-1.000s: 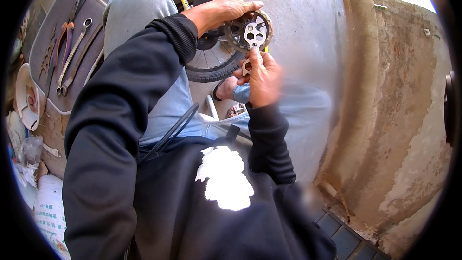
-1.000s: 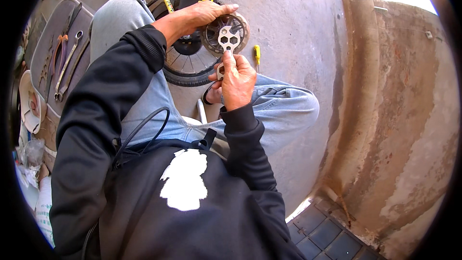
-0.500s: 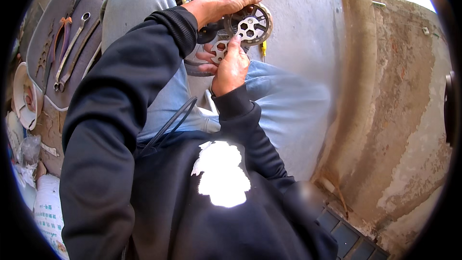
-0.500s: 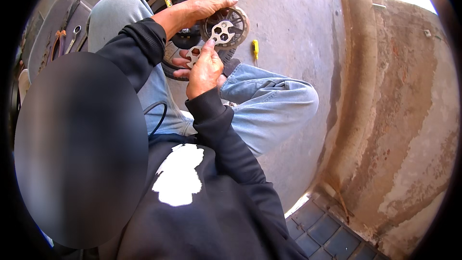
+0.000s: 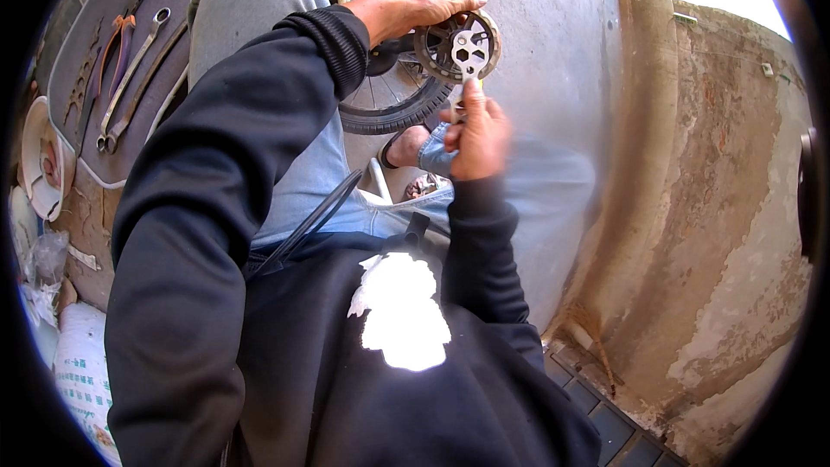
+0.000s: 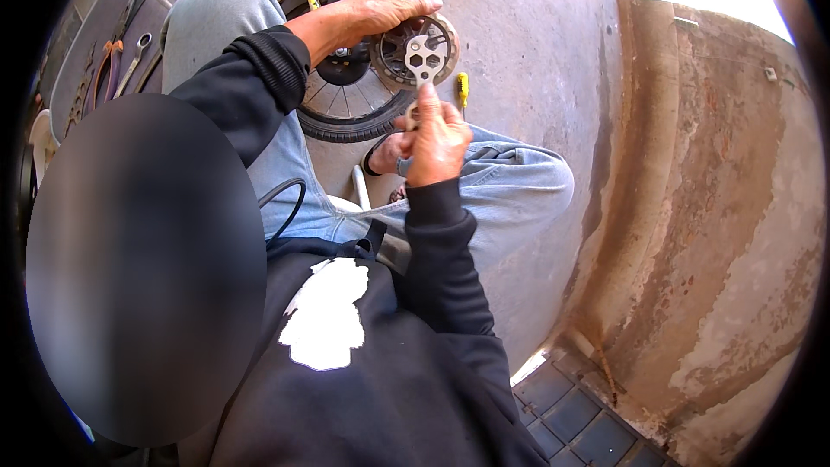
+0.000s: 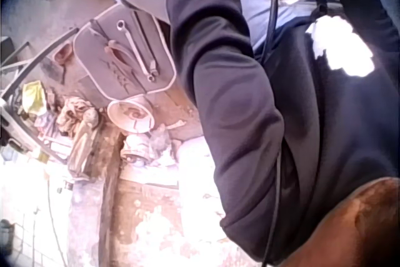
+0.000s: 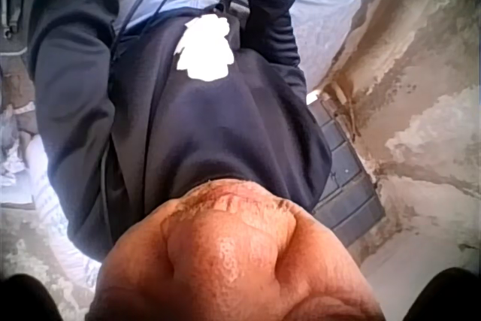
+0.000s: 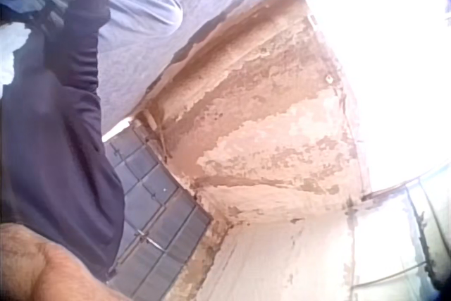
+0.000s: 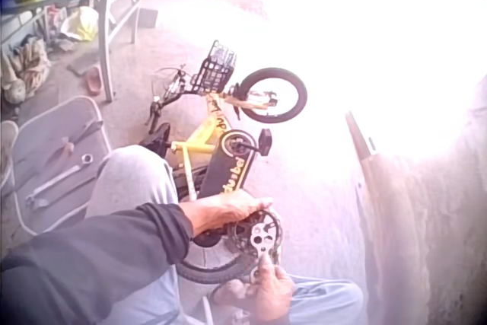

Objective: The person sits on the ground and uses a multi-tool to adjust the hub of a bicycle wheel. They repeatedly insert the tool into the wheel's center and rotate it, manipulating the internal components of the wheel hub.

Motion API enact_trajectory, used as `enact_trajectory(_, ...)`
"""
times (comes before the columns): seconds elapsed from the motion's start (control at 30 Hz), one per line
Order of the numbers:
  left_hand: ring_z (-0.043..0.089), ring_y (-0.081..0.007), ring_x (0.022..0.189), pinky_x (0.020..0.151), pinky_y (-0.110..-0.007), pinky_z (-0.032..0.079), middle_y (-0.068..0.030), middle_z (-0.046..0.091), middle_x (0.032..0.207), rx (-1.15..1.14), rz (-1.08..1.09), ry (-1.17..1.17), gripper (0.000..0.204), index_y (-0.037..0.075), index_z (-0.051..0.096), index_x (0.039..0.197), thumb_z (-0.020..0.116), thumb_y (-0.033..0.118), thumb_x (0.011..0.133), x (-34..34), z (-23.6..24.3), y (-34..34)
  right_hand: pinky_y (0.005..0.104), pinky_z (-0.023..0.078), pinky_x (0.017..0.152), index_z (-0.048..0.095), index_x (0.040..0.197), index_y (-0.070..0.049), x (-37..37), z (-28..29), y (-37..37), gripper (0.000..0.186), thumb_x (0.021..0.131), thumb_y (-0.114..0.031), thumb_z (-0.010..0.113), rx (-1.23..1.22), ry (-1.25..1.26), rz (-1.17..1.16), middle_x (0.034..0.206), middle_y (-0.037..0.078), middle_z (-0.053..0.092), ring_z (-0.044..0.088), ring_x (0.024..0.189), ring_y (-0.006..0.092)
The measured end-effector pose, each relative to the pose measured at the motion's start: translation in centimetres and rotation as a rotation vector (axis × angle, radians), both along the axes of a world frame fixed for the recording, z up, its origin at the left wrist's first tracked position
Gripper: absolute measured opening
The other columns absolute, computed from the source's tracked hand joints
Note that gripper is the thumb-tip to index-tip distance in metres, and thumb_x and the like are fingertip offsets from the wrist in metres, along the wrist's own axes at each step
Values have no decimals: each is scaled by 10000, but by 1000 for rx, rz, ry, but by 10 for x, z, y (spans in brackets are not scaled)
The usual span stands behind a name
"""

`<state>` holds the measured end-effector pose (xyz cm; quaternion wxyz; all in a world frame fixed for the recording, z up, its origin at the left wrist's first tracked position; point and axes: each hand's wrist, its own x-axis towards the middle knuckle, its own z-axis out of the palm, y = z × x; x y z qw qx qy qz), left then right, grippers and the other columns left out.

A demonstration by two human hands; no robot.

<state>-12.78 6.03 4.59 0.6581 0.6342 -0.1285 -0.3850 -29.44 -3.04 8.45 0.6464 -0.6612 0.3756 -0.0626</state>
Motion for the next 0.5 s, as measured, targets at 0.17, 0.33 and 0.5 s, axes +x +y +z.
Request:
enact_trajectory(0.17, 588, -174, 826, 770, -327, 440, -106, 658, 899, 33, -8, 16, 507, 57, 678, 919, 524, 538, 865, 2, -4, -5, 209, 303, 338, 574, 769, 13, 20, 23, -48, 308, 819, -267, 690, -319, 25, 121, 604, 89, 576, 423, 374, 78)
enact_trajectory(0.33, 573, -149, 775, 701, -270, 422, -87, 640, 836, -12, 24, -8, 644, -2, 655, 943, 560, 619, 800, -2, 1, 0, 223, 347, 471, 617, 868, 10, 59, 32, -74, 253, 822, -233, 671, -241, 58, 196, 692, 38, 571, 451, 521, 75)
enact_trajectory(0.5, 530, -115, 715, 659, -253, 394, -46, 619, 792, -28, 5, -2, 581, 44, 674, 898, 571, 608, 801, 3, -9, -3, 215, 372, 407, 578, 878, 0, 53, 34, -71, 189, 832, -158, 671, -17, -99, 119, 664, 25, 537, 461, 454, 73)
